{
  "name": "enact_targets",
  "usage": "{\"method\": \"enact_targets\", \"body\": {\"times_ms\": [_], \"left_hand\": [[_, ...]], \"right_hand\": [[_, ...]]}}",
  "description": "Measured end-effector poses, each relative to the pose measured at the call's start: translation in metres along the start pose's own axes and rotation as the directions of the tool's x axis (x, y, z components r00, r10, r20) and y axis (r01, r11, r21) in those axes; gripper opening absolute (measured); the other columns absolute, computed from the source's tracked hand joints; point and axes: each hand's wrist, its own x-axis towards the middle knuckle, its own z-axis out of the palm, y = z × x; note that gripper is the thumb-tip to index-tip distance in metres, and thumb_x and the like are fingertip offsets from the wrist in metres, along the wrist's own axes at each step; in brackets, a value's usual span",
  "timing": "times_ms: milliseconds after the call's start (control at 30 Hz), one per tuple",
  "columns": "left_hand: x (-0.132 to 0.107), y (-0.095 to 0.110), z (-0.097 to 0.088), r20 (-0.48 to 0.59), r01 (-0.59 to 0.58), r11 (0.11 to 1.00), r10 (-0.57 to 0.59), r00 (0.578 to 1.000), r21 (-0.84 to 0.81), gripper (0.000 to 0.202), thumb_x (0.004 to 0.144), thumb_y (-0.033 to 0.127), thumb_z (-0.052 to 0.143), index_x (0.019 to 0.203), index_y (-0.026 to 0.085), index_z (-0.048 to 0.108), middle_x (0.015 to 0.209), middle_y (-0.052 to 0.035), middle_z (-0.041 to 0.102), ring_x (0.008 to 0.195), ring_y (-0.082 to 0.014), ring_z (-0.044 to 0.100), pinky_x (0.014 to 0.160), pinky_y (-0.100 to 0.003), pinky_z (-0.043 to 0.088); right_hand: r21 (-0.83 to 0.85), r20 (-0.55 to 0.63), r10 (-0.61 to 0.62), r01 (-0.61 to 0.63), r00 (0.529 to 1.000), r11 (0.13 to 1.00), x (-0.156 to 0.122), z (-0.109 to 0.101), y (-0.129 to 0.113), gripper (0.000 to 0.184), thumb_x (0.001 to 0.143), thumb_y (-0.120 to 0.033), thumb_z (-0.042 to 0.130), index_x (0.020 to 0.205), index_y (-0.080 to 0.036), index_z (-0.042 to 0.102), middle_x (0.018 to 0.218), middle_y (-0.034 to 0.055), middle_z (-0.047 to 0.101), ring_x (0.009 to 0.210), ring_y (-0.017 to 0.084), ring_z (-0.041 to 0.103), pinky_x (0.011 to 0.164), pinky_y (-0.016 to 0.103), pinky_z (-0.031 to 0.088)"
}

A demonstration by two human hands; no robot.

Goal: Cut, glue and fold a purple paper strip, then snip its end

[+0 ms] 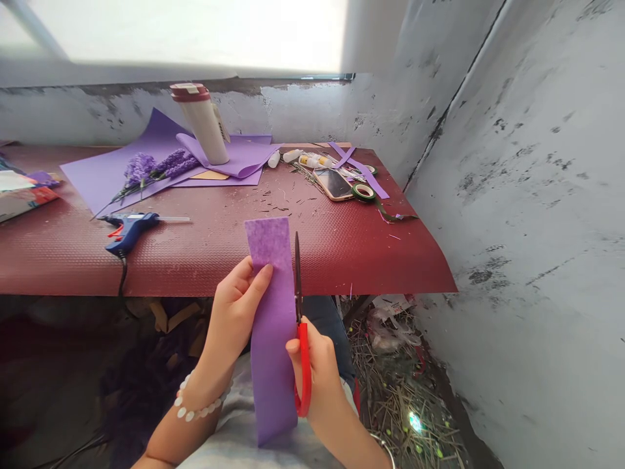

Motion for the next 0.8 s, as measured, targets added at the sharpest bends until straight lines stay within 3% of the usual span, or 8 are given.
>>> {"method": "enact_targets", "body": {"times_ms": [133, 233, 300, 367, 467, 533, 667, 800], "left_hand": [[0.000, 0.000, 0.000, 0.031, 0.026, 0.999, -0.025, 0.999, -0.038, 0.030, 0.094, 0.050, 0.068, 0.094, 0.021, 0.062, 0.075, 0.0027, 0.060, 0.054, -0.0080, 0.045, 0.047, -0.020, 0.036], [0.000, -0.002, 0.001, 0.046, 0.023, 0.999, -0.021, 0.999, -0.041, 0.030, 0.094, 0.049, 0.069, 0.094, 0.020, 0.063, 0.073, 0.0026, 0.061, 0.056, -0.0091, 0.051, 0.050, -0.020, 0.041], [0.001, -0.003, 0.001, 0.050, 0.019, 0.998, -0.017, 0.999, -0.054, 0.028, 0.094, 0.048, 0.069, 0.095, 0.020, 0.062, 0.071, 0.0026, 0.062, 0.058, -0.0102, 0.055, 0.053, -0.020, 0.045], [0.002, -0.004, 0.001, 0.043, 0.002, 0.995, 0.003, 0.999, -0.098, 0.028, 0.094, 0.044, 0.070, 0.109, 0.022, 0.060, 0.076, 0.0021, 0.068, 0.060, -0.0116, 0.061, 0.057, -0.022, 0.051], [0.005, -0.005, -0.001, 0.030, -0.086, 0.986, 0.091, 0.995, -0.142, 0.059, 0.095, 0.036, 0.070, 0.147, 0.034, 0.042, 0.102, -0.0009, 0.076, 0.069, -0.0142, 0.068, 0.062, -0.026, 0.057], [0.007, -0.006, -0.004, 0.027, -0.167, 0.984, 0.169, 0.985, -0.062, 0.067, 0.096, 0.032, 0.069, 0.155, 0.039, 0.037, 0.120, -0.0034, 0.074, 0.080, -0.0162, 0.071, 0.069, -0.029, 0.059], [0.012, -0.007, -0.009, 0.006, -0.293, 0.938, 0.298, 0.955, 0.186, 0.036, 0.097, 0.026, 0.066, 0.133, 0.030, 0.065, 0.136, -0.0035, 0.070, 0.119, -0.0219, 0.068, 0.103, -0.035, 0.054], [0.013, -0.006, -0.009, -0.021, -0.306, 0.935, 0.315, 0.949, 0.182, 0.032, 0.096, 0.023, 0.065, 0.128, 0.026, 0.068, 0.136, -0.0040, 0.071, 0.132, -0.0222, 0.063, 0.115, -0.036, 0.047]], "right_hand": [[0.073, -0.027, -0.130, 0.131, 0.991, 0.989, 0.009, -0.003, -0.007, 0.072, 0.077, -0.093, 0.056, 0.082, -0.021, 0.057, 0.073, 0.0001, 0.056, 0.062, 0.014, 0.046, 0.053, 0.026, 0.043], [0.061, -0.029, -0.043, 0.045, 0.999, 0.997, 0.014, -0.006, -0.019, 0.058, 0.079, -0.079, 0.070, 0.083, -0.022, 0.058, 0.070, -0.0018, 0.055, 0.060, 0.013, 0.046, 0.053, 0.025, 0.045], [0.052, -0.009, 0.032, -0.032, 0.999, 0.998, 0.015, -0.007, -0.025, 0.052, 0.082, -0.072, 0.071, 0.083, -0.021, 0.060, 0.069, -0.0015, 0.056, 0.060, 0.014, 0.048, 0.055, 0.026, 0.047], [0.061, 0.026, 0.066, -0.068, 0.997, 0.996, 0.014, -0.008, -0.029, 0.049, 0.084, -0.069, 0.070, 0.085, -0.020, 0.063, 0.070, -0.0005, 0.059, 0.063, 0.015, 0.052, 0.059, 0.027, 0.050], [0.055, 0.058, 0.084, -0.087, 0.995, 0.995, 0.012, -0.009, -0.028, 0.046, 0.086, -0.065, 0.069, 0.088, -0.019, 0.066, 0.071, -0.0001, 0.061, 0.064, 0.015, 0.052, 0.060, 0.027, 0.050], [0.043, 0.081, 0.099, -0.103, 0.992, 0.994, 0.010, -0.010, -0.026, 0.044, 0.088, -0.062, 0.069, 0.091, -0.019, 0.067, 0.072, -0.0002, 0.062, 0.062, 0.014, 0.051, 0.058, 0.025, 0.048], [0.030, 0.144, 0.093, -0.098, 0.985, 0.995, 0.008, -0.011, -0.020, 0.044, 0.092, -0.063, 0.066, 0.096, -0.019, 0.067, 0.076, 0.0003, 0.063, 0.065, 0.014, 0.051, 0.059, 0.025, 0.048], [0.000, 0.186, 0.002, -0.002, 0.983, 1.000, 0.006, -0.013, -0.013, 0.063, 0.087, -0.083, 0.055, 0.092, -0.020, 0.061, 0.075, 0.0002, 0.057, 0.063, 0.014, 0.045, 0.056, 0.026, 0.043]]}}
